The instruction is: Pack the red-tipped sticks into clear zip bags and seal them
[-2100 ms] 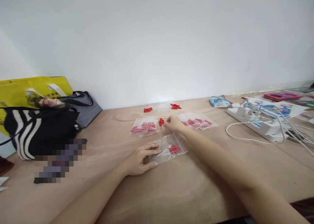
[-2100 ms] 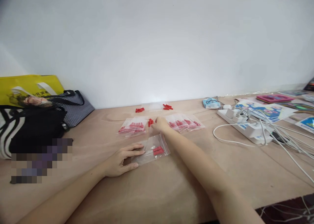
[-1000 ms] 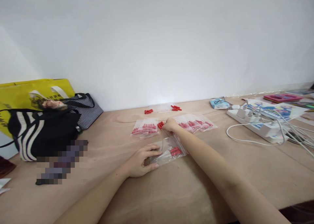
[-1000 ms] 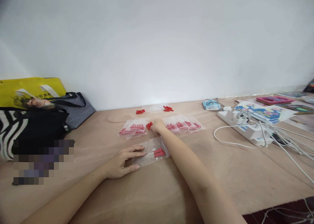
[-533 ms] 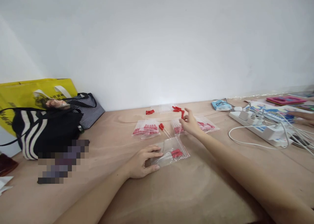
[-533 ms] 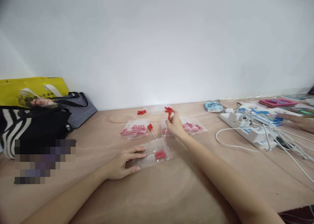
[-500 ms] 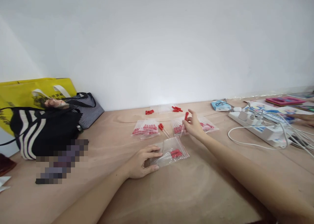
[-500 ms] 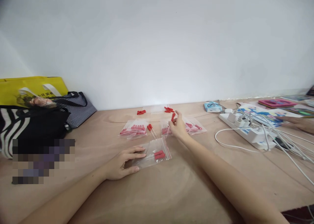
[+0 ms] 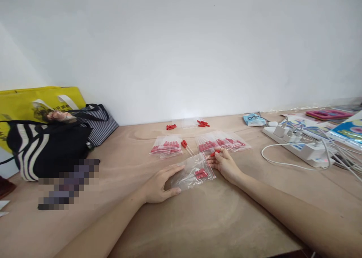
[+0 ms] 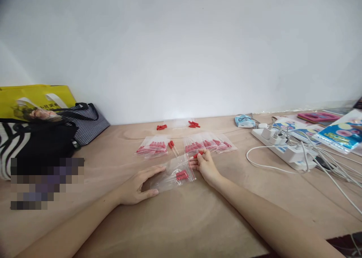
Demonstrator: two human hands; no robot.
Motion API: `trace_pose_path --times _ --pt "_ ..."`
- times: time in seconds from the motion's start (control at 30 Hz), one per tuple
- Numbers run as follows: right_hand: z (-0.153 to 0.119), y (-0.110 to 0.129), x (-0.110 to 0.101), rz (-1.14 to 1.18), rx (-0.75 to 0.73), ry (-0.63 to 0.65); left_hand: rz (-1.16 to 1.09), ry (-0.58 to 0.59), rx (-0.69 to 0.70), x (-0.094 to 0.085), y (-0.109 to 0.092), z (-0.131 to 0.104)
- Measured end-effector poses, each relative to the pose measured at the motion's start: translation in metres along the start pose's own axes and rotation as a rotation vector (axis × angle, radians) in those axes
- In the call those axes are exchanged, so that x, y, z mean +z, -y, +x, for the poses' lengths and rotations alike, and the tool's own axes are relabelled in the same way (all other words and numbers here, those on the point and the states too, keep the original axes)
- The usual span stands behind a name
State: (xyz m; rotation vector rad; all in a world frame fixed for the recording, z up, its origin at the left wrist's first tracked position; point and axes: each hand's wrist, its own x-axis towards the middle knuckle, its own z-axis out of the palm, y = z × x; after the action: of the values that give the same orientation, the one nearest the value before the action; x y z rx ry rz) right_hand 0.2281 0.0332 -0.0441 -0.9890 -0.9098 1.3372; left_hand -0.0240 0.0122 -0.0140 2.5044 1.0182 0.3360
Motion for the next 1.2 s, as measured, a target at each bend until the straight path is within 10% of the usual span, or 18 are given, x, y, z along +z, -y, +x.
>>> trace_pose_path --times 0.43,0.67,0.8,1.2 --pt "0.0 0.004 0.0 -0.466 0.043 0.486 -0.006 -0.034 0.024 0.001 -0.002 0.001" --pt "0.011 0.0 -0.004 -0.648 0.027 0.235 -0.039 -0.025 0.089 0.002 0.0 0.003" --pt "0.028 0.021 0.006 -0.993 -0.249 0.017 -0.056 -0.025 0.073 0.002 0.0 0.003" --pt "0.096 0.012 0.089 -1.342 -0.107 0.11 -0.06 -0.009 0.054 -0.002 -0.004 0.0"
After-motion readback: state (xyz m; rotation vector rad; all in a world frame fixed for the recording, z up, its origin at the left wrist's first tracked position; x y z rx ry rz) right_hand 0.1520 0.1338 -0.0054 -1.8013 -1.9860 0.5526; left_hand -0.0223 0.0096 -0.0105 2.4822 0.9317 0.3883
